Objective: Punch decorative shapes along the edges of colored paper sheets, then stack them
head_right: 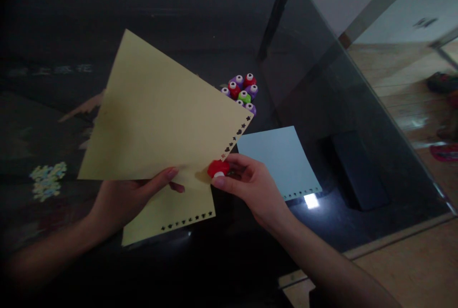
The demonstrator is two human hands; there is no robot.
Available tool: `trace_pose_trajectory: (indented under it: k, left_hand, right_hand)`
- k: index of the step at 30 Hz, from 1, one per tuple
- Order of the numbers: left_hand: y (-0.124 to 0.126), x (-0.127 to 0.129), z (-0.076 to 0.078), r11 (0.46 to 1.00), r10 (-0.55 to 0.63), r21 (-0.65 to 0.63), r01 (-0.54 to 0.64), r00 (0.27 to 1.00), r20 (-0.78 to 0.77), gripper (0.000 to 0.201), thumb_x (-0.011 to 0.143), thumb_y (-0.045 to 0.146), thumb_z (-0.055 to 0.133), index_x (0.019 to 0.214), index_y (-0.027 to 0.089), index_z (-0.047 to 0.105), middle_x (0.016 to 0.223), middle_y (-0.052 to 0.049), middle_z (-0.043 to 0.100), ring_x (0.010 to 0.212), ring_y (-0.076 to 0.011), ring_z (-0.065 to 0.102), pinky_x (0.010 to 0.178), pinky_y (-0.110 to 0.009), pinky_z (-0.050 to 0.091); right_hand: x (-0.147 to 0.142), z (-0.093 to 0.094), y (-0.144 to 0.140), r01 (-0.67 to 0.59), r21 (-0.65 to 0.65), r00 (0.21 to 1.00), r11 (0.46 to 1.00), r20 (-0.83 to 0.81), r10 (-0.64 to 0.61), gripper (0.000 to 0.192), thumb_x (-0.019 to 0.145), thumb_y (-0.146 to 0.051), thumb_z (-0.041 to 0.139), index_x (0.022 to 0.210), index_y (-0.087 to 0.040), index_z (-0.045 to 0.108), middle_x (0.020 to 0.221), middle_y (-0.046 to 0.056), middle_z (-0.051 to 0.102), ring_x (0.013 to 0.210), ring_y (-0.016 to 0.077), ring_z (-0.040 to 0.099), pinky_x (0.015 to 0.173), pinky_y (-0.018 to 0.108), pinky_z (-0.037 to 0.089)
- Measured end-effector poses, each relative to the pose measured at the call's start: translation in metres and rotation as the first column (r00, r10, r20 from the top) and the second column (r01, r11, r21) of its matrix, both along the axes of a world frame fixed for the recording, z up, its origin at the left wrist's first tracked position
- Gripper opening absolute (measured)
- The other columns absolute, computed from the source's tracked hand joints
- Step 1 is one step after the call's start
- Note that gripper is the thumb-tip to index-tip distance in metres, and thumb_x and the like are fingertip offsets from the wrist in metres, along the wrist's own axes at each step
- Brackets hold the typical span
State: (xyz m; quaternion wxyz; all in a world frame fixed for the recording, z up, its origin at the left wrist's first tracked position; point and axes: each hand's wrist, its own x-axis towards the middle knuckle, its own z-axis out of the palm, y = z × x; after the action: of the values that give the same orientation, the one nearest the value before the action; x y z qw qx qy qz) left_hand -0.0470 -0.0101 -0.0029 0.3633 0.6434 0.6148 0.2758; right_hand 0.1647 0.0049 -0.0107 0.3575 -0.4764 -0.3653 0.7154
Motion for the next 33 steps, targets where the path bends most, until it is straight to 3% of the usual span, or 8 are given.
trace_pose_trajectory:
  k: [11,20,33]
  left_hand:
    - [-0.0004,0.0016,0.0019,1.0,0.016,-0.017,-0.016,1.0,0.015,0.027,0.08,0.035,0.054,0.058,0.029,0.069,0.064,0.005,0.074,0.076,-0.0204,0.072,0.094,-0.033,0.051]
    - [-0.0003,0.0009,0.0014,1.0,0.004,-0.015,-0.004,1.0,0.019,0.029,0.08,0.035,0.054,0.056,0.029,0.069,0.066,0.004,0.075,0.078,-0.0198,0.072,0.092,-0.032,0.052]
    - [-0.0007,0.0012,-0.001,1.0,0.007,0.001,-0.007,1.0,0.02,0.032,0.08,0.035,0.054,0.052,0.03,0.068,0.069,0.005,0.075,0.079,-0.0192,0.071,0.088,-0.03,0.053]
  right_hand:
    - [-0.0015,0.0019,-0.0005,0.011,0.016,0.999,1.0,0.032,-0.011,0.023,0.063,-0.025,0.08,0.085,-0.026,0.072,0.087,0.0,0.074,0.077,0.0156,0.067,0.083,0.035,0.053]
    - [-0.0014,-0.0003,-0.0005,0.017,0.017,1.0,1.0,-0.007,-0.017,0.023,0.064,-0.025,0.081,0.085,-0.025,0.072,0.085,0.0,0.074,0.077,0.0141,0.066,0.082,0.032,0.052]
    - [-0.0017,-0.0006,-0.0016,0.01,0.049,0.998,0.999,0.061,-0.013,0.021,0.066,-0.028,0.079,0.085,-0.025,0.07,0.09,0.001,0.074,0.081,0.0159,0.067,0.081,0.034,0.053]
